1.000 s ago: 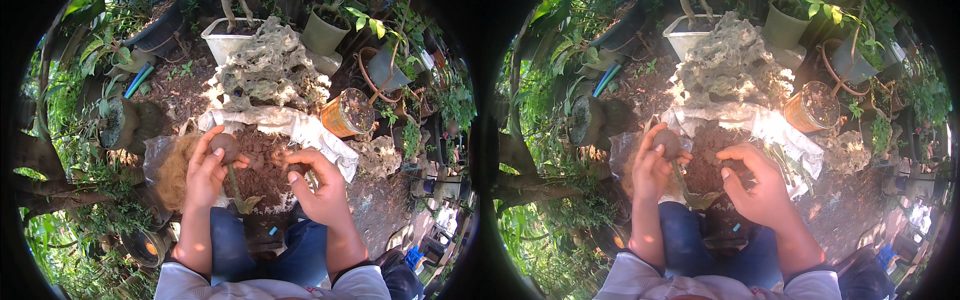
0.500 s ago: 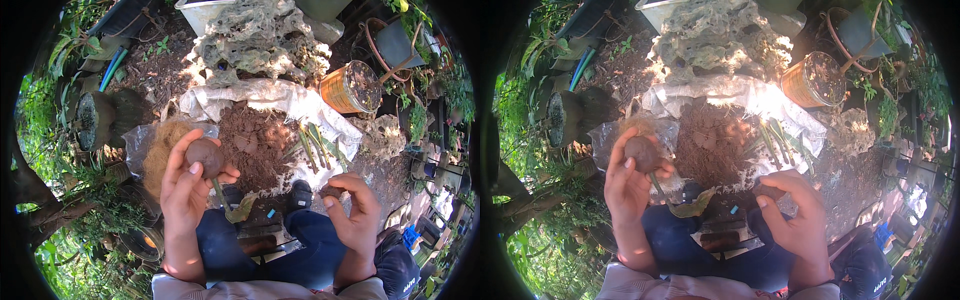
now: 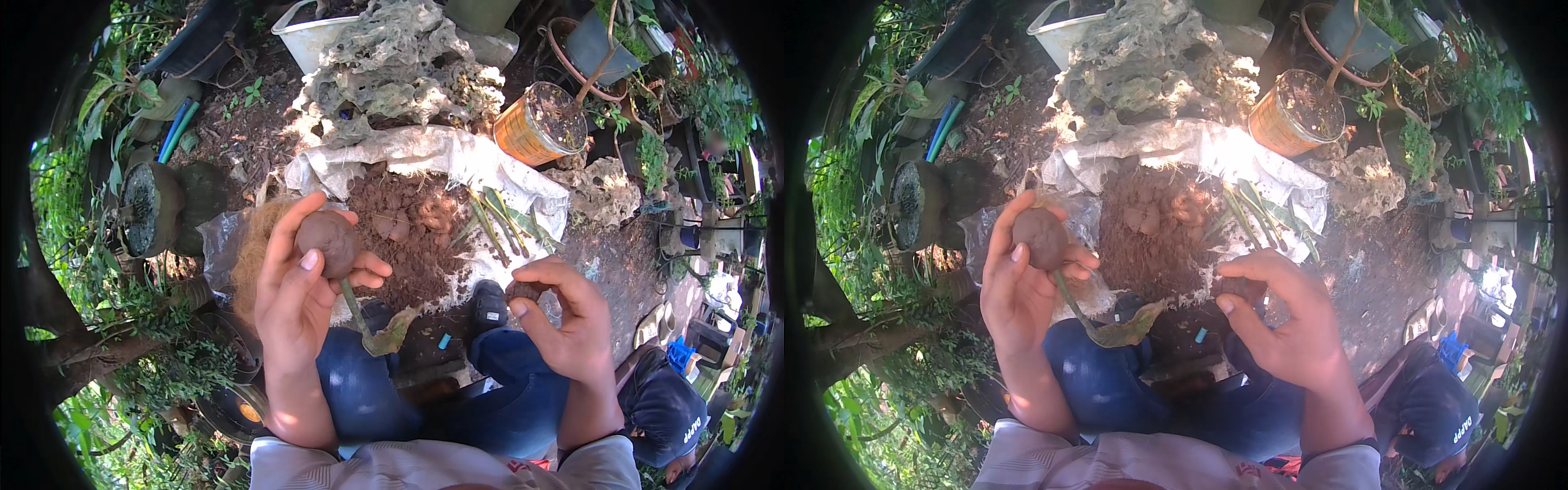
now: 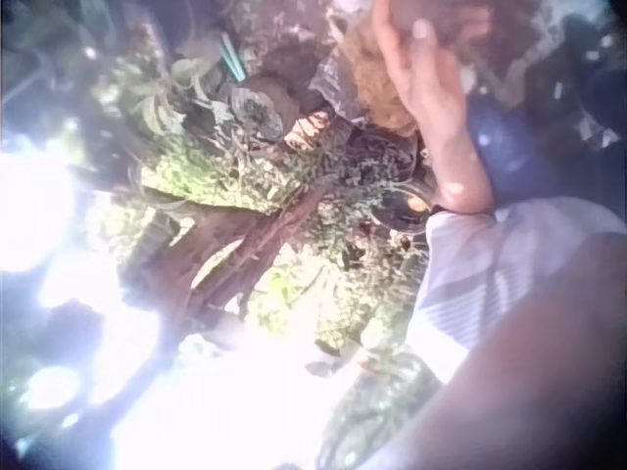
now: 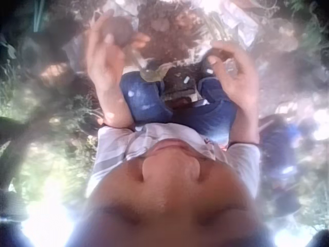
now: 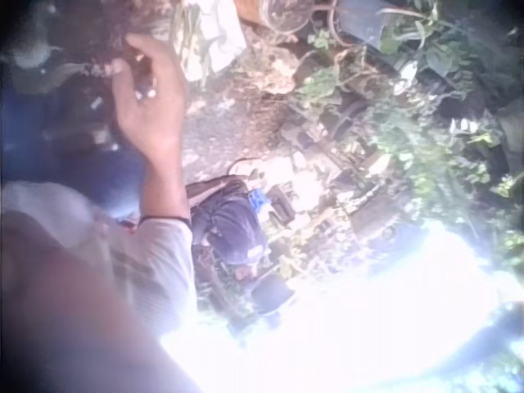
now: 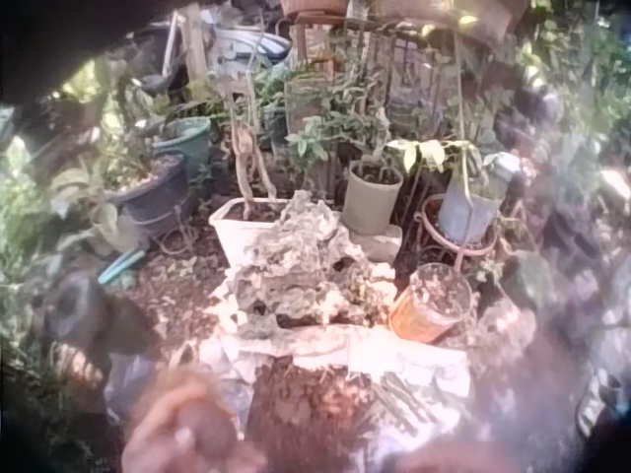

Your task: The person sits on the ground and shapes a small ball of clay with both hands, repeatedly rolling and smoothing it. The person occasionally picks up more clay from a pile on a white sack and adds it to the ball.

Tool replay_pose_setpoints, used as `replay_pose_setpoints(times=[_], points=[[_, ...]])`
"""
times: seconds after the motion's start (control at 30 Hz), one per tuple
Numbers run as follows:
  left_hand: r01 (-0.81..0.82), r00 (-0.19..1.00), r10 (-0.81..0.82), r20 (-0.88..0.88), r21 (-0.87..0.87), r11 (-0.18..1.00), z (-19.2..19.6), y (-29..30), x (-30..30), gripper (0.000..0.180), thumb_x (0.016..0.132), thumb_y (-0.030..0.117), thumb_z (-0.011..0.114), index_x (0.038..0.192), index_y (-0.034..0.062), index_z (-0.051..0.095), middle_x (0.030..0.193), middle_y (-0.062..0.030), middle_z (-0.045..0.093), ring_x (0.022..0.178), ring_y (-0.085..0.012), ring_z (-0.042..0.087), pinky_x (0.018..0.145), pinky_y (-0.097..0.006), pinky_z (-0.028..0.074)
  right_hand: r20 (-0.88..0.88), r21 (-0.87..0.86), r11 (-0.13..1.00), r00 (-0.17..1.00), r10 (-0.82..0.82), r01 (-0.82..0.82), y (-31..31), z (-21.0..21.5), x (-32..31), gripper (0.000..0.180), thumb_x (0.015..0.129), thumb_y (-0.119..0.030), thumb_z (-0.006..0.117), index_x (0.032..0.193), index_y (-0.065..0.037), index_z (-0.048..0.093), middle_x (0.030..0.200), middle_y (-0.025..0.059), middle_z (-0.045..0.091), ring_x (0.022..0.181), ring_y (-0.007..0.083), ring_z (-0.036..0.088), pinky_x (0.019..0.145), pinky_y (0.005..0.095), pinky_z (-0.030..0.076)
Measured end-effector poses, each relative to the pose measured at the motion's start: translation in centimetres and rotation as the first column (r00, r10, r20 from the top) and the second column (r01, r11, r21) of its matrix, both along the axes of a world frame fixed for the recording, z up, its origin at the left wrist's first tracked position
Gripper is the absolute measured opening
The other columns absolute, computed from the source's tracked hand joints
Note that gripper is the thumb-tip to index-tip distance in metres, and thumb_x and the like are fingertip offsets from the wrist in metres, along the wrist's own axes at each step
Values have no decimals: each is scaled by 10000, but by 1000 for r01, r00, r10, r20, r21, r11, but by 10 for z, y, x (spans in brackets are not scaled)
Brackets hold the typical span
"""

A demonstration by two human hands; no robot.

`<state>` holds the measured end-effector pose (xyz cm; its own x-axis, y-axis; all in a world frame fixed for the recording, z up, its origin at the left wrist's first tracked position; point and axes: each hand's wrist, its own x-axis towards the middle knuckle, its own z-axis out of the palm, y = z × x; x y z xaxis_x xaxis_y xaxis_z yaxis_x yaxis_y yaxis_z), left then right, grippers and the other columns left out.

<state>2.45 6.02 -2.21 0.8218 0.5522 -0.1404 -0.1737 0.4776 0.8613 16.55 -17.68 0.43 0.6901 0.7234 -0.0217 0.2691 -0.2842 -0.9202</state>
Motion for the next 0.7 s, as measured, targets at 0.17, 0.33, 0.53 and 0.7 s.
replay_pose_setpoints(times=[0.17, 0.33, 0.53, 0.7], points=[[98, 994, -96, 47, -32, 995, 2, -5, 3, 539, 1033, 177, 488, 1513, 28, 293, 1360, -220, 504, 834, -313, 694, 704, -385, 585, -117, 12, 997, 990, -78, 80, 3, -1, -4, 392, 853, 48, 723, 1220, -8, 600, 1046, 110, 699, 914, 151, 655, 791, 287, 506], [161, 987, -161, 3, 23, 987, 2, -14, 5, 513, 1039, 189, 505, 1499, 44, 329, 1378, -181, 508, 791, -259, 678, 689, -342, 555, -62, 68, 996, 996, 57, -53, 5, 6, -6, 318, 848, 32, 731, 1155, -8, 656, 1034, 101, 734, 917, 150, 666, 797, 290, 516], [267, 964, -267, -1, -13, 964, 12, -45, 11, 507, 1023, 118, 507, 1489, 14, 338, 1283, -164, 560, 832, -233, 681, 744, -333, 554, -26, 189, 981, 998, 53, -47, 11, 5, -10, 225, 864, 16, 721, 1087, 3, 696, 1135, 117, 692, 977, 159, 644, 811, 293, 524], [380, 925, -380, -6, 18, 925, 18, -63, 10, 570, 980, 2, 529, 1506, -11, 309, 1132, -151, 623, 874, -191, 686, 785, -322, 566, -100, 246, 969, 994, 49, -24, 15, -1, -11, 250, 873, 14, 713, 1122, -1, 694, 1112, 93, 620, 992, 151, 608, 818, 292, 514]])
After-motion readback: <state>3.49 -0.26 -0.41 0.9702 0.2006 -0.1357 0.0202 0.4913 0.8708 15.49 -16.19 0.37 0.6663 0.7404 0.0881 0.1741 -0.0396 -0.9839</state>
